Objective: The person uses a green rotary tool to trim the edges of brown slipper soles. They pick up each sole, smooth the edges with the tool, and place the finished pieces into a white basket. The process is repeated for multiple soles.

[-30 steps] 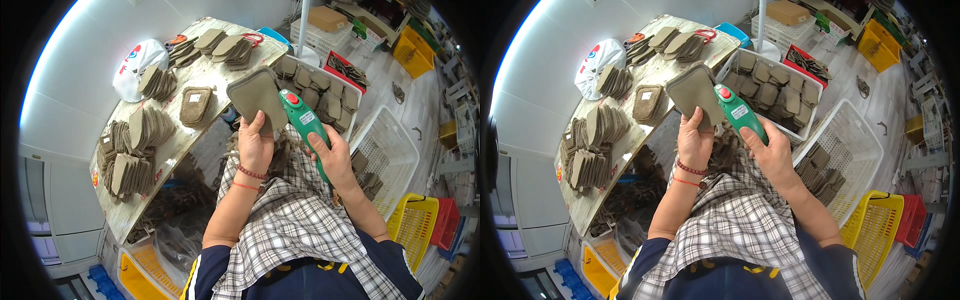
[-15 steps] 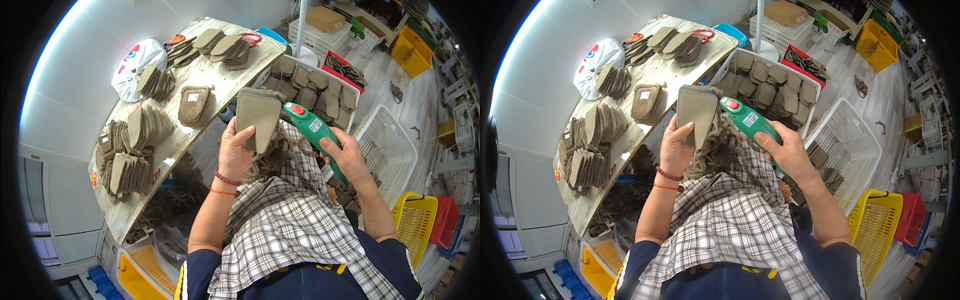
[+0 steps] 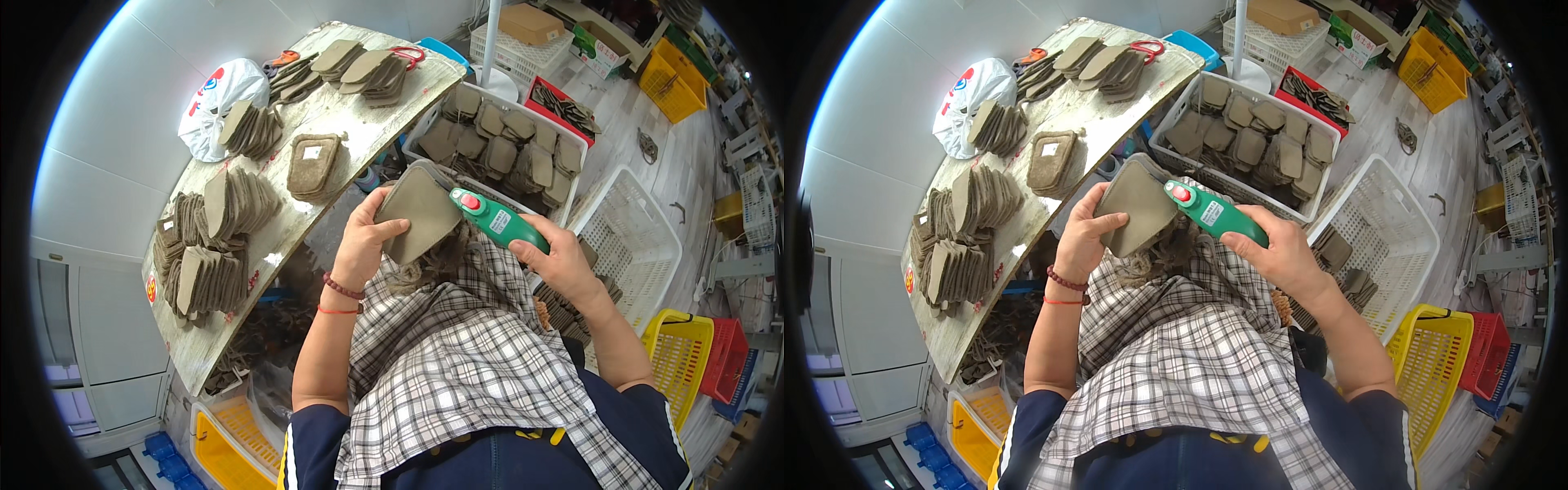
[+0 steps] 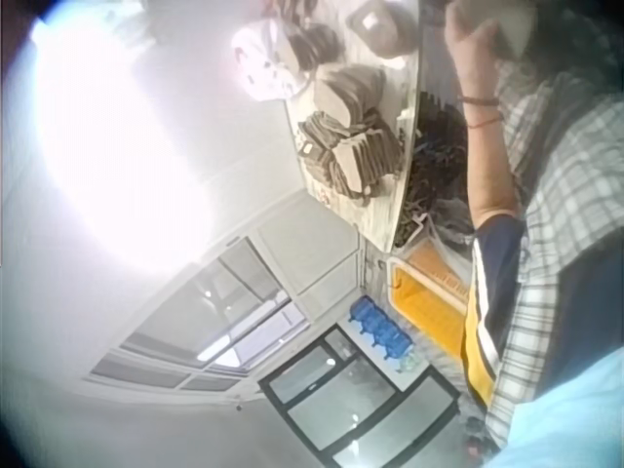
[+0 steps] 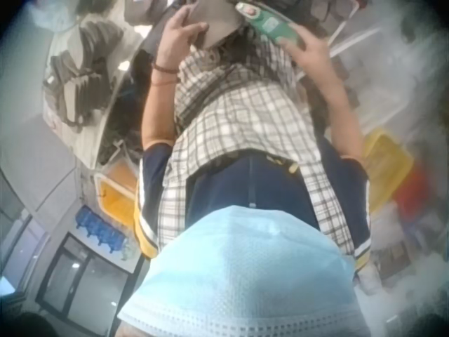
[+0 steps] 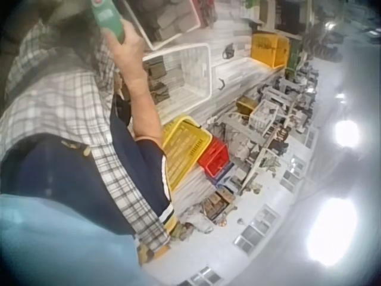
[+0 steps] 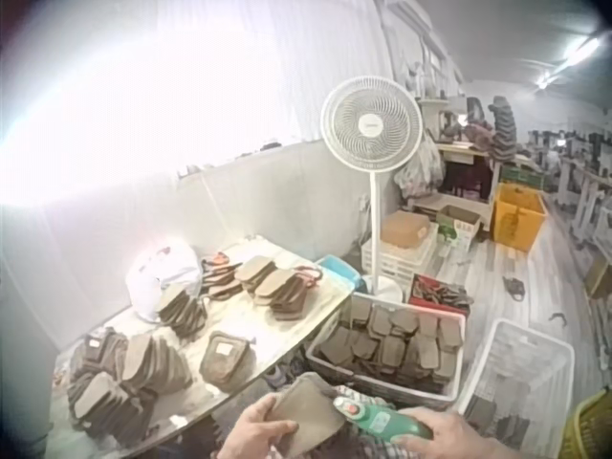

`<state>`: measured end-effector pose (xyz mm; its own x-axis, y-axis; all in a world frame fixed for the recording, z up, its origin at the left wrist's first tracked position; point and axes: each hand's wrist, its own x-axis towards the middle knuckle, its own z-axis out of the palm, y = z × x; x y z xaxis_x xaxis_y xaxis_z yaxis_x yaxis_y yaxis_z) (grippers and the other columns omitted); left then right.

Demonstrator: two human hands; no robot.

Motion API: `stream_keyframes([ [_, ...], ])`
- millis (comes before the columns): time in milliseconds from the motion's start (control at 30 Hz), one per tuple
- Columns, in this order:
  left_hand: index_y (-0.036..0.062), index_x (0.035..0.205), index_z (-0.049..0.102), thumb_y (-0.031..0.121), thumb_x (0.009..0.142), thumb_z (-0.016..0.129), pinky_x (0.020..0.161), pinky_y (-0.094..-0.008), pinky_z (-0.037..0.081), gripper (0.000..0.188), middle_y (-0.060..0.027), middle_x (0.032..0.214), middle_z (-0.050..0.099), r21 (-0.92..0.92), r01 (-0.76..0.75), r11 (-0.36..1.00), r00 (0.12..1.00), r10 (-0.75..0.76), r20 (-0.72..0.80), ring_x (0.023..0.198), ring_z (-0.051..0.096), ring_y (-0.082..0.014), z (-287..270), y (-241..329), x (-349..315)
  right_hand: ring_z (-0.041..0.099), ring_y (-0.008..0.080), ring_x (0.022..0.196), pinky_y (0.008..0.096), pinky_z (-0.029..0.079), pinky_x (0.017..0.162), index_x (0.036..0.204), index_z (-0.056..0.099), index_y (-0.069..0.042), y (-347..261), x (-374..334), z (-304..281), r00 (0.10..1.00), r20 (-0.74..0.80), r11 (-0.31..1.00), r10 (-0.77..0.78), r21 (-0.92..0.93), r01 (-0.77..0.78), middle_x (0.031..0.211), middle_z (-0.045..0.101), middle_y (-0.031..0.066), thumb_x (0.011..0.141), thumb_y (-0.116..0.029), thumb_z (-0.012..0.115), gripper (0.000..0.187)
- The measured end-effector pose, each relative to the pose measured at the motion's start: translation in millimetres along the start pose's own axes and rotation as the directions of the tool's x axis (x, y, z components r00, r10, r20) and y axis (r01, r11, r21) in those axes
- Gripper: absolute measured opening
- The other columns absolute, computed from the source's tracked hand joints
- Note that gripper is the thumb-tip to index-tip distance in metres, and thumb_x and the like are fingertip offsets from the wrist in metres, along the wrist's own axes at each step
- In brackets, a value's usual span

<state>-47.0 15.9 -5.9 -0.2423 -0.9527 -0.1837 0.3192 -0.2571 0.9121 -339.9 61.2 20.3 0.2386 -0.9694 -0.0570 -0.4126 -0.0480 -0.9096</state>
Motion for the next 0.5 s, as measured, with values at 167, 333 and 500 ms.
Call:
stream_keyframes([
  [167,0.0021,0.115,0.055,-0.009,0.08,0.06,0.086,-0.025,0.046,0.037,-0.0023,0.103,0.061,0.036,0.028,0.999,0.999,-0.029,0.031,0.095,0.057,-0.0096,4,-3,-3,0.059,0.0105,0.068,0.0268,0.048,0.064,0.117,0.059,0.0,0,6,8,0.999,0.011,0.996,0.036,0.086,-0.037,0.078,0.064,0.0058,0.089,-0.041,0.066,0.05],
  [333,0.0024,0.112,0.055,-0.008,0.078,0.063,0.085,-0.0248,0.046,0.036,-0.0027,0.102,0.061,0.247,0.043,0.968,0.998,-0.053,0.033,0.094,0.057,-0.0092,-4,7,-6,0.056,0.0074,0.065,0.024,0.047,0.057,0.113,0.061,0.001,-4,12,5,0.988,0.115,0.965,0.099,0.233,-0.123,0.075,0.06,0.0022,0.09,-0.041,0.064,0.047],
  [500,0.0026,0.108,0.056,-0.006,0.079,0.066,0.074,-0.0242,0.05,0.031,-0.002,0.092,0.063,0.418,0.011,0.908,0.99,0.049,-0.132,0.083,0.061,-0.0098,-25,15,-5,0.054,0.0069,0.063,0.0231,0.046,0.055,0.109,0.062,0.0,-3,11,-4,0.968,0.207,0.95,0.143,0.247,-0.193,0.075,0.06,0.0023,0.09,-0.039,0.064,0.044],
])
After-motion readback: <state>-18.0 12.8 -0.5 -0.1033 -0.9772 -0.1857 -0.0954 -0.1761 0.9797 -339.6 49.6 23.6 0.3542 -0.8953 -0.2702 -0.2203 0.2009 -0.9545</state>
